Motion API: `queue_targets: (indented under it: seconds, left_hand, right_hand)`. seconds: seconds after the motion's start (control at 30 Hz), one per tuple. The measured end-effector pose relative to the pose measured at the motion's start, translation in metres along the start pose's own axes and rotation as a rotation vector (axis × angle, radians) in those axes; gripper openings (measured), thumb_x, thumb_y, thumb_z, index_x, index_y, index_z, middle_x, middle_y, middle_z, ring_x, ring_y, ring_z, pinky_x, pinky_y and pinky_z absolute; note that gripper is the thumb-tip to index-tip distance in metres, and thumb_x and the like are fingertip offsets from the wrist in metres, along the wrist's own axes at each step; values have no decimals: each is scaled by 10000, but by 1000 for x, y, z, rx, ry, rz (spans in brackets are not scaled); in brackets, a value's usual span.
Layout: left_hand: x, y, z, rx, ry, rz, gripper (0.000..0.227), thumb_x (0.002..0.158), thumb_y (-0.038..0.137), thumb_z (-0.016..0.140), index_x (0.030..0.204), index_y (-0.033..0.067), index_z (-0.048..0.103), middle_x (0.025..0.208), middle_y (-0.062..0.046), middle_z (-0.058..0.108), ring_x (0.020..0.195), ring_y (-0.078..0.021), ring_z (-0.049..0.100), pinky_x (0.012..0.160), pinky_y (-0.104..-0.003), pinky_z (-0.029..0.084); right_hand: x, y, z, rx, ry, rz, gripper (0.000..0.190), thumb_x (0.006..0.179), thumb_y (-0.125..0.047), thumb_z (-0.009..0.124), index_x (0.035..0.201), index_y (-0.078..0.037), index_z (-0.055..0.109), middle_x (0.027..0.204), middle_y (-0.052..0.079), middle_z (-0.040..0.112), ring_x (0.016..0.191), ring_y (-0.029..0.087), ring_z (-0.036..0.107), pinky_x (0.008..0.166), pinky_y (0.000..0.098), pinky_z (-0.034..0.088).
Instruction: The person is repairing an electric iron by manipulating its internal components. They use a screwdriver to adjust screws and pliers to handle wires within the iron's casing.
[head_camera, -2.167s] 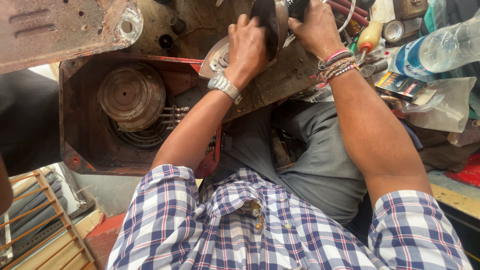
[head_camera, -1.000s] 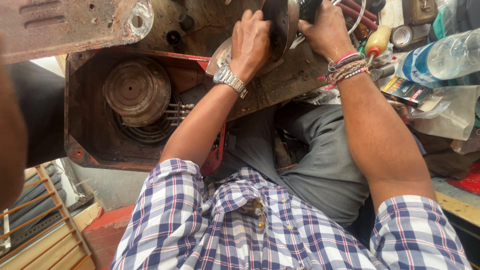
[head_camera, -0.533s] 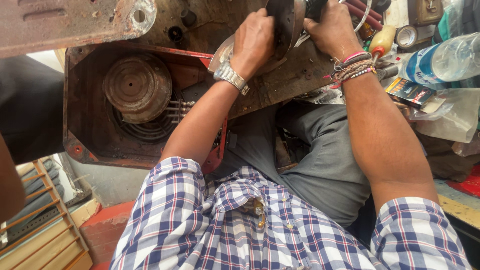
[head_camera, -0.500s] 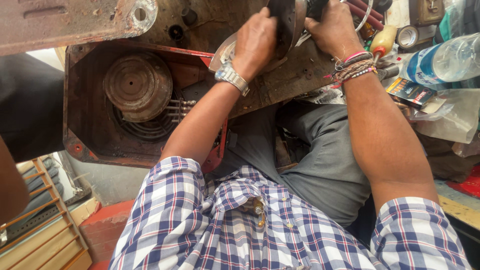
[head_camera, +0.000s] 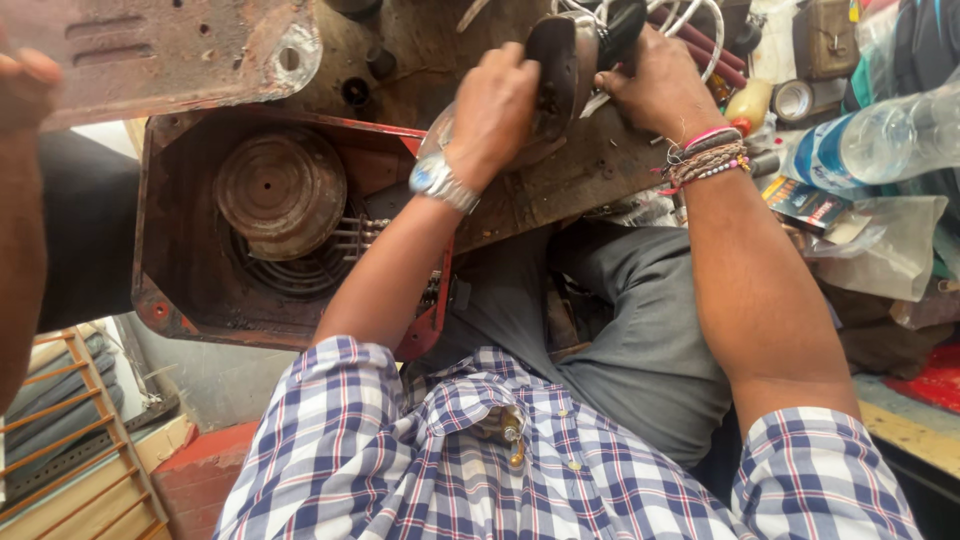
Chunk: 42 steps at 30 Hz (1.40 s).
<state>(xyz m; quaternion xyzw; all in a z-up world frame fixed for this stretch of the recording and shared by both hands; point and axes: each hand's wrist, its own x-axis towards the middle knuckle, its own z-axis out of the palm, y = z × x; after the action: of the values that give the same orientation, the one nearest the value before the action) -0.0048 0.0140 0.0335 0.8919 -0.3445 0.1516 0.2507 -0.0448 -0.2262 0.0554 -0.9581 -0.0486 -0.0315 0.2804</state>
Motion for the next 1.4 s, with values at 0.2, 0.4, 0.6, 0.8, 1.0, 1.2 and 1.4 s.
queue_targets:
  seconds: [0.2, 0.4, 0.6, 0.8, 1.0, 1.2, 1.4]
  left_hand:
    - [-28, 17, -85, -1158, 8, -694, 130, 978, 128, 696, 1002, 3, 719, 839, -52, 714, 705, -122, 660, 609, -260, 536]
    - [-54, 41, -127, -1494, 82, -793, 156, 1008, 100, 681, 1080, -38, 686, 892, -65, 716, 740, -108, 649, 643, -245, 508]
    - [-64, 98, -126, -1425, -64, -697, 108, 1018, 83, 677, 1070, -11, 693, 879, -59, 706, 718, -97, 622, 670, -239, 507]
    - [-47, 195, -94, -1161, -306, -230, 116, 988, 97, 715, 1083, 30, 712, 952, -57, 707, 826, -141, 668, 738, -271, 546]
    - [-15, 303, -11, -930, -397, 360, 136, 858, 140, 718, 932, 27, 703, 884, -163, 679, 809, -359, 690, 699, -419, 530]
    - [-27, 435, 145, -586, -566, 661, 140, 793, 111, 629, 746, 65, 753, 767, -172, 721, 710, -359, 729, 563, -438, 564]
    - [-64, 469, 232, -562, -340, 873, 174, 737, 150, 629, 615, 140, 753, 746, -92, 733, 650, -281, 735, 513, -414, 557]
  right_hand:
    - [-30, -29, -42, -43, -15, 133, 401, 949, -237, 806, 1274, -45, 670, 1109, 152, 769, 1038, 324, 724, 942, 442, 527]
    - [-71, -71, -75, 42, -152, 200, 412, 947, -278, 771, 1296, -83, 673, 1101, 177, 745, 1023, 315, 723, 910, 422, 544]
    - [-159, -105, -59, 11, 136, 46, 298, 960, -250, 759, 1208, -93, 705, 1088, 124, 760, 966, 319, 716, 830, 414, 549]
    - [-254, -120, -52, 347, 666, 305, 141, 1037, -82, 737, 1170, -49, 701, 1083, 120, 749, 977, 239, 712, 883, 320, 567]
    - [-351, -130, -13, 78, 750, 553, 211, 893, 49, 655, 1046, -66, 745, 900, 96, 714, 771, 212, 677, 737, 324, 538]
    - [-365, -155, 11, -213, 364, 70, 298, 800, -94, 722, 1097, -118, 720, 1048, 1, 715, 922, 200, 651, 812, 410, 472]
    - [-365, -143, 4, -187, 396, 54, 274, 799, -104, 760, 1066, -131, 705, 1052, -16, 697, 954, 177, 647, 813, 402, 464]
